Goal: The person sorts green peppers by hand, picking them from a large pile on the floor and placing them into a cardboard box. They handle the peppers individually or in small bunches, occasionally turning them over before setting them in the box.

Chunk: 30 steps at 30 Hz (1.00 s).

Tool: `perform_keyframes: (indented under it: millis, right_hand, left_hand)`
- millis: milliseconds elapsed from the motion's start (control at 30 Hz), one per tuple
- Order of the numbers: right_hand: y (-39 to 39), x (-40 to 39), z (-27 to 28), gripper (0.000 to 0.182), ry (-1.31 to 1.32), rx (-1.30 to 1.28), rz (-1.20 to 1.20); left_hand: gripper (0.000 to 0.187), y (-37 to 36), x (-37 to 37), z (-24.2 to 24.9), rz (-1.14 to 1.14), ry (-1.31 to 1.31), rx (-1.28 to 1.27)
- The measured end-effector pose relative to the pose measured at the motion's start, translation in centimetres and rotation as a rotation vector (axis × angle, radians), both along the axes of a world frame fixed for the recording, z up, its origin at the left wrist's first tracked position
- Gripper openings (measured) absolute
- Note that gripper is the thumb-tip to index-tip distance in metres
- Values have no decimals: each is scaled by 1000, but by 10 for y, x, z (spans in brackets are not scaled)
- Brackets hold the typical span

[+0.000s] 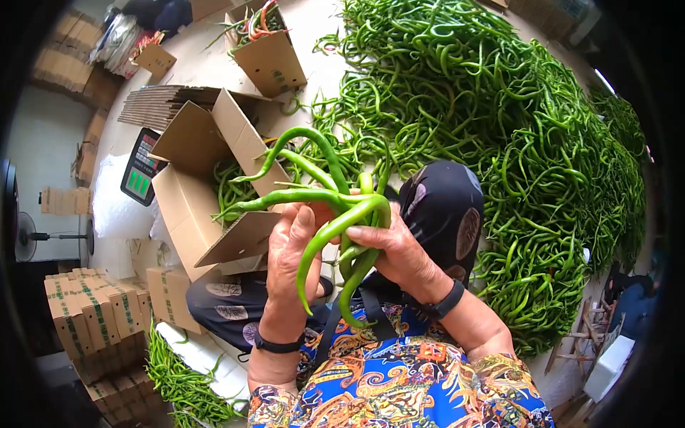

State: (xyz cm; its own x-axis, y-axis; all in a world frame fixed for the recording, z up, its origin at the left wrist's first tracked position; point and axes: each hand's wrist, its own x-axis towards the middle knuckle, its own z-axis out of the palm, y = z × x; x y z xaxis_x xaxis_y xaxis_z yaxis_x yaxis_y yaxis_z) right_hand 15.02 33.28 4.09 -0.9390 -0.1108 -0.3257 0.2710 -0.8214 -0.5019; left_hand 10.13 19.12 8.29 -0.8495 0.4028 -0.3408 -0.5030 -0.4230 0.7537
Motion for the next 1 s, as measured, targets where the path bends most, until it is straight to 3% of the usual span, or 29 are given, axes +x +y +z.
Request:
perform_keyframes:
  millis: [100, 167, 300, 400, 533, 667, 700, 767, 933, 1000]
  right_hand:
    - [-13, -3, -11, 57, -38, 96, -115]
    - [-6, -12, -16, 62, 49, 279, 59]
    - [-5, -31, -18, 59, 14, 110, -13]
    - [14, -52, -20, 53, -56, 15, 6]
    - [19, -73, -10, 50, -68, 105, 60]
    - [32, -88, -22, 41, -123, 34, 38]
    - [33, -88, -22, 41, -89, 18, 27]
    - [31, -84, -18, 41, -50, -45, 47]
    - [46, -76, -38, 31, -4, -589, 102]
    - [39, -69, -33, 38, 40, -559, 75]
  left_hand:
    - [46, 4, -14, -8, 38, -72, -69]
    - [44, 6, -28, -15, 41, -119, -96]
    - [34, 4, -59, -14, -31, -143, -114]
    - [50, 2, -75, -13, -169, -91, -142]
    - [51, 2, -72, -12, -105, -70, -84]
    - [56, -12, -46, -10, 99, -160, 94]
    - [55, -13, -39, -3, 169, -154, 42]
    - [52, -39, -24, -1, 247, -187, 243]
    - [46, -65, -10, 19, 290, -64, 154]
    - [46, -76, -12, 28, 259, -55, 78]
